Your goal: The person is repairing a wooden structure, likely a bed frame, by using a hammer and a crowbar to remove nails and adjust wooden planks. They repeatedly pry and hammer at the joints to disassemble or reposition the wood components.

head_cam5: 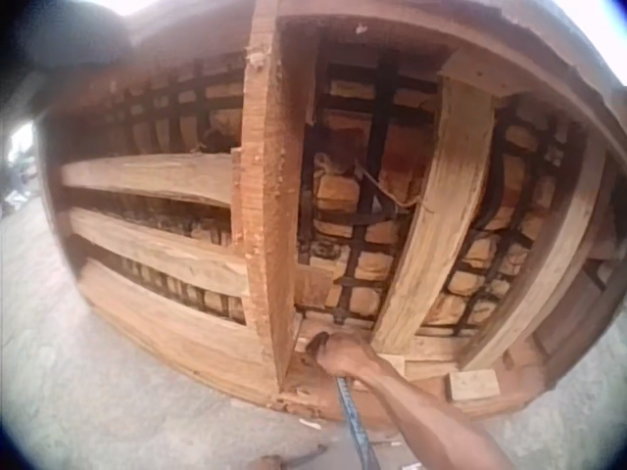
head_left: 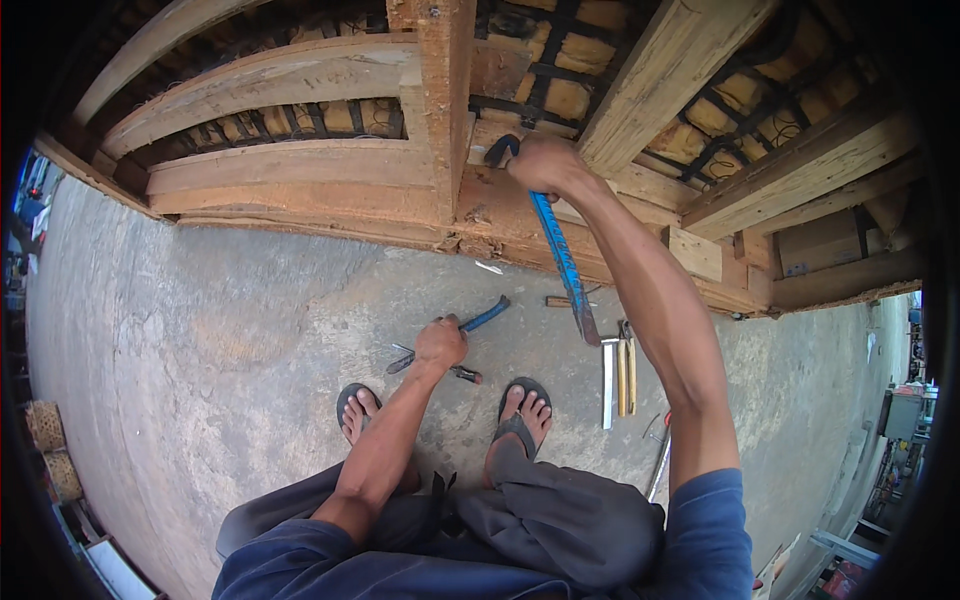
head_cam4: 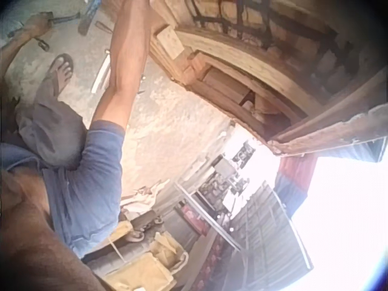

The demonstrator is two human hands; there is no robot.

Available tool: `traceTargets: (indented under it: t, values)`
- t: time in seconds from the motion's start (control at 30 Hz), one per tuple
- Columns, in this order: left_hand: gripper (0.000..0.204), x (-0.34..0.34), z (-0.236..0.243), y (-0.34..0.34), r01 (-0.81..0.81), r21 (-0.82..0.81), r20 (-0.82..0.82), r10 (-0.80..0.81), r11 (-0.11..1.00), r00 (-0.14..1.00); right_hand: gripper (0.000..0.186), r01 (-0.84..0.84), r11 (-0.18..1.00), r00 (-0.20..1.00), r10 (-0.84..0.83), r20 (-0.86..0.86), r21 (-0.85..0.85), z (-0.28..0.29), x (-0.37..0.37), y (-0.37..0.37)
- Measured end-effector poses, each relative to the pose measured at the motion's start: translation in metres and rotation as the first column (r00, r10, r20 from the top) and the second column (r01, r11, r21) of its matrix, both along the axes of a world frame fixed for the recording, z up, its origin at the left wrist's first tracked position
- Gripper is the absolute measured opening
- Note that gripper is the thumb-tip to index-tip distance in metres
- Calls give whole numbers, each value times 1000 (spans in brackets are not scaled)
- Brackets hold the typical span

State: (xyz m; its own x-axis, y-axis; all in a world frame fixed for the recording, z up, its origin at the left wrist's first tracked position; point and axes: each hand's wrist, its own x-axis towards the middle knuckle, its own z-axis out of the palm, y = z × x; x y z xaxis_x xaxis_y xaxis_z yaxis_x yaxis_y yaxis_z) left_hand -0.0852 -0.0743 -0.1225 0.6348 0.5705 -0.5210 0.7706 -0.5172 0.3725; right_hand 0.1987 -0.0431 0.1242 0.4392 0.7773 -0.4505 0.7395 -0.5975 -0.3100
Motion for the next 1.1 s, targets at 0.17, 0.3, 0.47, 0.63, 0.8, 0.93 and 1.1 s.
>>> traceTargets:
  t: [0.17,0.3,0.47,0.63,0.8,0.93,1.1]
  values:
    - [32,7,28,-2,-83,-57,306,96,995,947,36,-14,997,996,21,92,-76,-3,-4,36]
    - [38,45,106,4,-187,-108,758,202,976,620,35,-86,988,985,103,141,-125,-30,5,51]
    - [45,69,202,14,-122,173,982,-162,977,93,33,-154,982,955,177,238,-113,-28,-23,53]
    - [27,102,214,25,140,408,908,-417,902,43,38,-134,986,965,152,211,-98,-46,-4,38]
    - [31,113,188,31,186,336,941,-337,923,-26,55,149,926,988,-149,-25,347,-29,-16,-31]
    - [35,102,186,42,88,262,964,-257,961,-61,32,416,802,909,-356,-215,429,-49,-59,-148]
    - [37,112,194,34,105,225,973,-218,969,-77,48,733,676,604,-699,382,79,-236,-124,-359]
